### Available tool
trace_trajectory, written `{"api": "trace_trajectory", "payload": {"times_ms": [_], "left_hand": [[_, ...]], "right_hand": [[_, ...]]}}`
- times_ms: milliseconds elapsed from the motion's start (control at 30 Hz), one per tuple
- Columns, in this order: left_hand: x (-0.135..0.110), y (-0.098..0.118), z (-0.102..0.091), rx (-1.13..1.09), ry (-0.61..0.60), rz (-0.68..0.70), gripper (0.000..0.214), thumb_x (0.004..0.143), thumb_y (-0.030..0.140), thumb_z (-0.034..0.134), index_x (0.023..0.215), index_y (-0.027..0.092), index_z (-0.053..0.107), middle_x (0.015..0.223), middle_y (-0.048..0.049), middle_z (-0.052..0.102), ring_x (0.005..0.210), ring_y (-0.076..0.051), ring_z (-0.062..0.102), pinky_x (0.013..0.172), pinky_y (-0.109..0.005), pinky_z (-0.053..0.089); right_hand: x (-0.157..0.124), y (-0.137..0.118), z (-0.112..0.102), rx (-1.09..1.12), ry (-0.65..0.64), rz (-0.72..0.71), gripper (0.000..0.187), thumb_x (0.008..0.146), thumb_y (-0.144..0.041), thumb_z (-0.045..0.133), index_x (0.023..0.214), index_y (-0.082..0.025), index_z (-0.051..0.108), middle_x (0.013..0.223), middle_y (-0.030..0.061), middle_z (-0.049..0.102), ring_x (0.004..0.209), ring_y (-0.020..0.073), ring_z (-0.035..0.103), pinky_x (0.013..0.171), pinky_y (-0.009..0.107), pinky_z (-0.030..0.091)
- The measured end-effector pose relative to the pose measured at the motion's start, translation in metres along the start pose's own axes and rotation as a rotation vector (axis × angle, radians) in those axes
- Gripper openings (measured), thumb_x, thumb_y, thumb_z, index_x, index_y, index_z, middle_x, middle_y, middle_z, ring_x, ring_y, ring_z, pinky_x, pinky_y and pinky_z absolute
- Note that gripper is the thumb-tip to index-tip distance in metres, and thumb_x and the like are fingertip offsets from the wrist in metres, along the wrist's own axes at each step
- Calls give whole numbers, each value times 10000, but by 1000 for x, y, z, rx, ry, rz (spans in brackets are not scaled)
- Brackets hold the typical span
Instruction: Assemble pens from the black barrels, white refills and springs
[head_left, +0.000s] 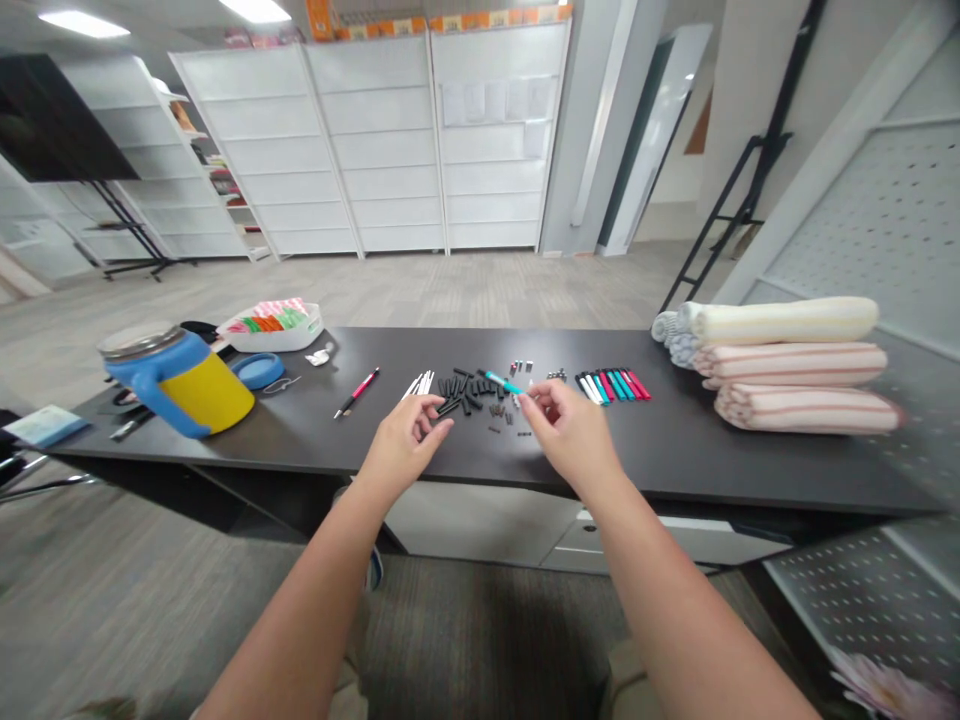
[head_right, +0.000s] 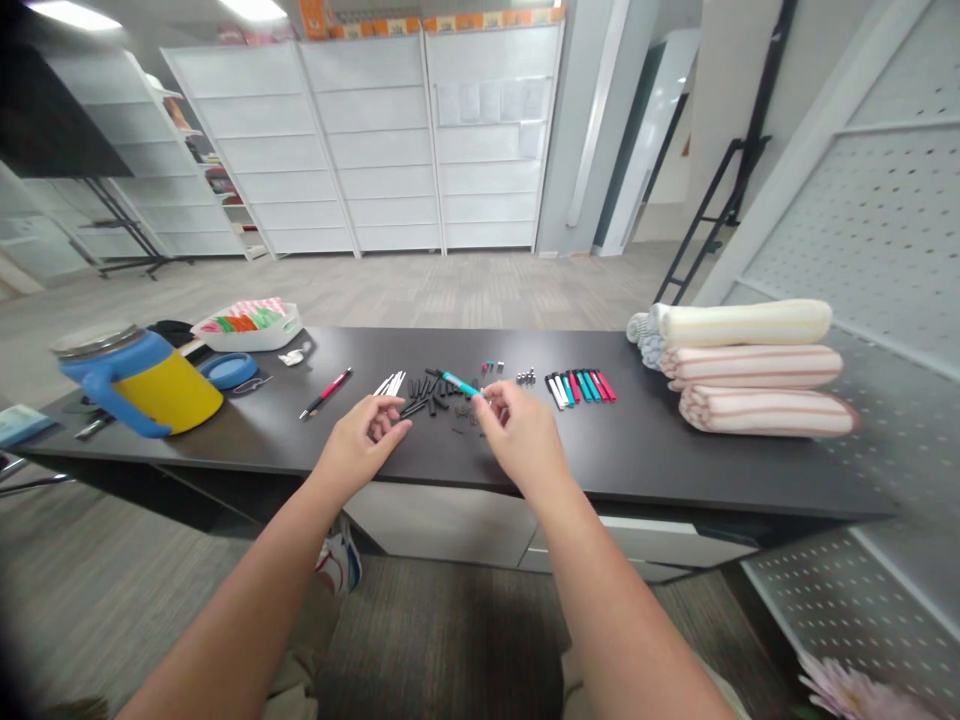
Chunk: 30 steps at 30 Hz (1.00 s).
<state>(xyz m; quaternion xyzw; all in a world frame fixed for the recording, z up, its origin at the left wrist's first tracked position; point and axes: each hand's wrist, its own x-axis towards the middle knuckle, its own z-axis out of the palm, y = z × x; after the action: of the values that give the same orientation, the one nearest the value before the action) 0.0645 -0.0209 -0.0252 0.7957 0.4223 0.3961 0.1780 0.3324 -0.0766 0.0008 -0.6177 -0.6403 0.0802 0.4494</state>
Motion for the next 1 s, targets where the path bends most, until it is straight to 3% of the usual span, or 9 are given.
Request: {"api": "trace_trajectory", "payload": {"times_ms": [100, 167, 233, 433, 700, 800, 867, 933, 1000], "left_hand": [[-1, 0, 0, 23, -39, 7, 202, 983, 355, 626, 1118, 211, 670, 890, -7, 650, 728, -137, 586, 691, -274, 485], [-2, 2, 1, 61, -68, 24, 176, 996, 351, 595, 1055, 209, 681, 856, -8, 647, 735, -146, 589, 704, -282, 475], [-2, 3, 2, 96, -90, 30, 176, 1004, 342, 570, 1003, 208, 685, 837, -11, 646, 734, -152, 590, 709, -288, 467], [-2, 7, 3, 136, -143, 21, 187, 1007, 328, 547, 959, 206, 681, 865, -23, 665, 750, -161, 598, 701, -291, 458], [-1, 7, 4, 182, -200, 21, 201, 1009, 321, 524, 966, 205, 682, 914, -36, 677, 809, -179, 616, 753, -312, 467], [0, 8, 5, 191, -204, 25, 206, 1007, 318, 517, 960, 204, 682, 924, -42, 683, 814, -184, 621, 775, -324, 473], [1, 9, 5, 189, -202, 27, 209, 1004, 320, 517, 954, 203, 683, 922, -45, 687, 813, -186, 626, 776, -327, 477], [1, 11, 5, 188, -200, 32, 210, 1001, 319, 517, 944, 201, 681, 919, -47, 688, 818, -189, 631, 781, -330, 481], [1, 12, 5, 191, -198, 35, 212, 999, 317, 515, 933, 199, 678, 916, -49, 687, 825, -191, 634, 787, -332, 485]], "right_hand": [[11, 25, -30, -272, 204, 221, 278, 949, -482, 630, 958, -214, 706, 813, 46, 742, 722, 211, 658, 661, 301, 389], [15, 44, -45, -437, 202, 371, 268, 927, -474, 640, 950, -217, 714, 851, 66, 763, 765, 247, 682, 661, 316, 380], [17, 58, -50, -533, 119, 463, 241, 919, -450, 634, 932, -224, 717, 862, 74, 773, 806, 274, 700, 672, 329, 388], [16, 65, -35, -612, -22, 489, 246, 932, -439, 592, 936, -228, 718, 846, 102, 774, 835, 294, 723, 697, 347, 432], [17, 66, -30, -619, -21, 517, 238, 911, -412, 618, 914, -205, 735, 823, 135, 748, 790, 293, 700, 697, 354, 443], [18, 70, -30, -357, 191, 483, 249, 900, -445, 663, 885, -203, 720, 768, 79, 713, 707, 227, 635, 660, 322, 417], [19, 71, -31, 53, 345, 474, 322, 895, -524, 683, 865, -204, 688, 666, 10, 619, 581, 157, 523, 572, 280, 374], [21, 70, -32, 569, 372, 475, 382, 864, -579, 726, 866, -205, 649, 596, -64, 470, 476, 96, 350, 471, 238, 291], [23, 67, -32, 992, 294, 469, 406, 809, -563, 808, 888, -207, 628, 596, -107, 366, 444, 61, 215, 410, 205, 211]]}}
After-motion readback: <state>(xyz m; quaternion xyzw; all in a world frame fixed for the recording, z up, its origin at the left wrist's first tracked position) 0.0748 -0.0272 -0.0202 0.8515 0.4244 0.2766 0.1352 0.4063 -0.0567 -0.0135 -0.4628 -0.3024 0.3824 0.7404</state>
